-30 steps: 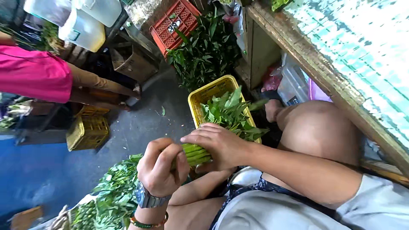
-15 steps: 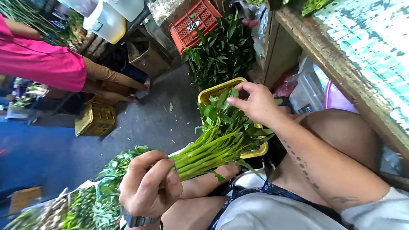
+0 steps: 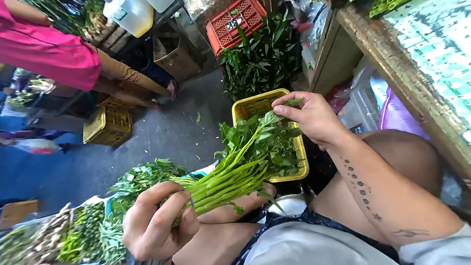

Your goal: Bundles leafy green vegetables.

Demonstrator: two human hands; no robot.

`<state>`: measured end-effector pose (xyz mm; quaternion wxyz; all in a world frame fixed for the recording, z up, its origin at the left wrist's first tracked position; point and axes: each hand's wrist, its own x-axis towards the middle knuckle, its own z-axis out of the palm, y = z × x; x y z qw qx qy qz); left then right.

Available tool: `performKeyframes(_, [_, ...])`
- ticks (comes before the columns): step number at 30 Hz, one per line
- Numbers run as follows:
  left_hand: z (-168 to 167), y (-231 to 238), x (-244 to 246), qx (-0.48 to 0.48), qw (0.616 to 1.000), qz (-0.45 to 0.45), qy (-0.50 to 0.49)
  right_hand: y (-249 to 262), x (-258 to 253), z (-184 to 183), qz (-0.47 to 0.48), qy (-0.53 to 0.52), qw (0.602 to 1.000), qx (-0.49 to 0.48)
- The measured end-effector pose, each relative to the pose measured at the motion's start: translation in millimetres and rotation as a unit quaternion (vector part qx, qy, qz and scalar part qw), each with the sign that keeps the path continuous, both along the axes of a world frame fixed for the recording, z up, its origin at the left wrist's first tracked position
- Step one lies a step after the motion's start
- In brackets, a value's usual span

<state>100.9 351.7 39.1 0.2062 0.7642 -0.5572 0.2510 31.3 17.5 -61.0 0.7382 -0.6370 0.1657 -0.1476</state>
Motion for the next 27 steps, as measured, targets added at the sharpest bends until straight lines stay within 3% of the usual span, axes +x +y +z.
performKeyframes(12, [-8, 6, -1, 0.033, 0.999, -0.011, -0.036, -4, -1, 3, 0.014, -0.05, 0.995, 0.09])
performKeyframes(13, [-9, 5, -1, 0.033, 0.999, -0.011, -0.04, -4, -3, 4, 0.006, -0.049, 0.997, 0.052])
performKeyframes(15, [-9, 2, -3, 0.036, 0.998, -0.007, -0.045, -2, -7, 1, -0.027, -0.073, 0.984, -0.159])
performKeyframes(17, [-9, -1, -3, 0.043, 0.998, -0.003, -0.051, 0, -5, -3, -0.061, -0.162, 0.912, -0.372])
performKeyframes(18, [-10, -2, -3, 0.048, 0.997, -0.005, -0.052, 2, -3, -4, -0.064, -0.205, 0.891, -0.4])
performKeyframes(19, [-11, -2, -2, 0.052, 0.997, -0.01, -0.053, 6, -3, -2, -0.056, -0.228, 0.894, -0.382])
performKeyframes(23, [-14, -4, -1, 0.067, 0.996, -0.022, -0.057, 11, -6, 2, 0.021, -0.102, 0.969, -0.224])
performKeyframes(27, [-10, -6, -1, 0.077, 0.995, -0.034, -0.061, 13, -3, -10, 0.059, -0.075, 0.915, -0.392])
